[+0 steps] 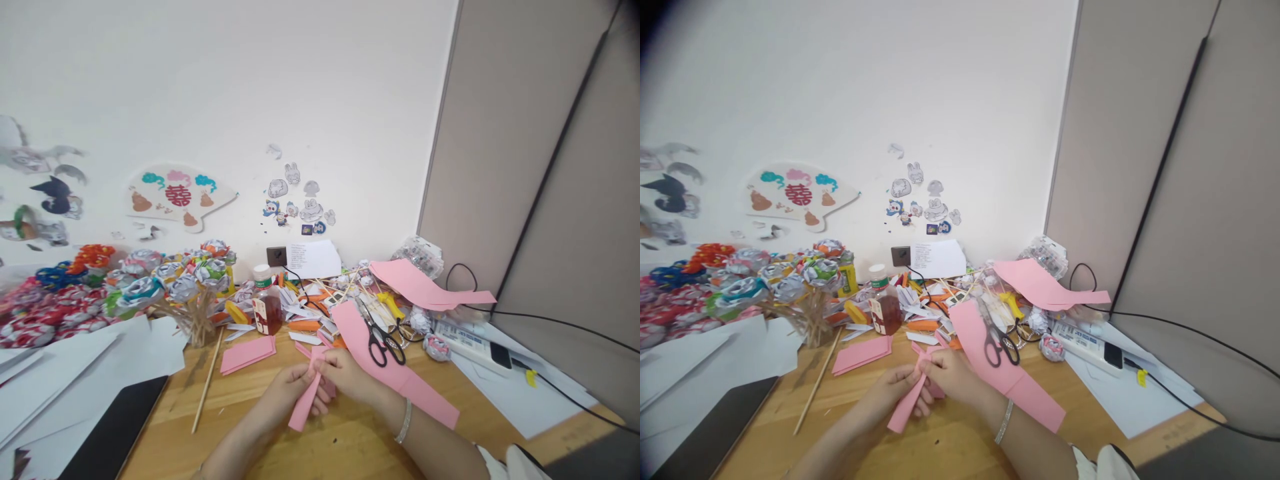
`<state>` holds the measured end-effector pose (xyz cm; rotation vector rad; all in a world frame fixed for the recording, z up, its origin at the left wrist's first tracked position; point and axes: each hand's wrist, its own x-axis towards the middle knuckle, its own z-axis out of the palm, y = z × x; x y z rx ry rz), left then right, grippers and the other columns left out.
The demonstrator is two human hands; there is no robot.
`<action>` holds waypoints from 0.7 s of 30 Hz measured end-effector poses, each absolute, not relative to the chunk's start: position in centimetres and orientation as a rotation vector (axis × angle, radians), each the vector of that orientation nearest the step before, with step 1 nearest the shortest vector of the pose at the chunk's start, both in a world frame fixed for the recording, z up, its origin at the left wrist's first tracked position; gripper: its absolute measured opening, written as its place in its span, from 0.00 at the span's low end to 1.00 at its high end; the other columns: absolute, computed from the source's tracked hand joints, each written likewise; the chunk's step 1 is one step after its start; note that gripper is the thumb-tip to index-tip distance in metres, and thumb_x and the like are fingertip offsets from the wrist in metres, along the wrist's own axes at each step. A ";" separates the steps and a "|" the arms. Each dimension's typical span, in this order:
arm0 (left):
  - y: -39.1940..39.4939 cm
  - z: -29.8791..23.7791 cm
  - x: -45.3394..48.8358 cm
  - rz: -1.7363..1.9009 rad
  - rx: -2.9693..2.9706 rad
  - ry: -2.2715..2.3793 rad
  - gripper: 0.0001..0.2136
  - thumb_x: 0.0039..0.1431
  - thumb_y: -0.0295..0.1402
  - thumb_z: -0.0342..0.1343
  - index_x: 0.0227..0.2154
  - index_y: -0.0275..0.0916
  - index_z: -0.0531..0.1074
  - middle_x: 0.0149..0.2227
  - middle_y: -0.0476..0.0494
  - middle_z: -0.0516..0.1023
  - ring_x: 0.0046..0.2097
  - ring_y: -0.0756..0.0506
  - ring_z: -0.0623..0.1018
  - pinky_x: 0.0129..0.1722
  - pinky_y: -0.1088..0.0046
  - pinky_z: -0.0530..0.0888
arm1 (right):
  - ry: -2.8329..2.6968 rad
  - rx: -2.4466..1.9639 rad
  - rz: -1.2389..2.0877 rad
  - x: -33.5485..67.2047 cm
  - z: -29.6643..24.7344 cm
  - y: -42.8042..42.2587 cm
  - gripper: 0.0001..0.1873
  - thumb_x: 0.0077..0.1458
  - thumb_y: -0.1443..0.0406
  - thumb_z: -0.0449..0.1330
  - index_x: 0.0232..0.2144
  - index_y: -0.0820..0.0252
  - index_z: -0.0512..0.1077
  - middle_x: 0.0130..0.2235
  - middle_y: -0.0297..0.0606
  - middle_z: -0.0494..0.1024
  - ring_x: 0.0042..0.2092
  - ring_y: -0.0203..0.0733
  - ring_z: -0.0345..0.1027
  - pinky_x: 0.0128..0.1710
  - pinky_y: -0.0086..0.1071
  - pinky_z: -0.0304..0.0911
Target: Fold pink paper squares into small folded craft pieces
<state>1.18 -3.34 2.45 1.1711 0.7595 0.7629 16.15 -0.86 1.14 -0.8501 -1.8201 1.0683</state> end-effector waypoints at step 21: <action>-3.0 2.0 0.5 0.662 1.168 0.699 0.15 0.50 0.40 0.54 0.29 0.29 0.72 0.25 0.37 0.78 0.24 0.48 0.77 0.25 0.75 0.71 | -1.867 -0.785 1.118 16.1 0.9 -0.6 0.23 0.50 0.52 0.51 0.15 0.63 0.66 0.18 0.32 0.63 0.22 0.32 0.56 0.21 0.24 0.50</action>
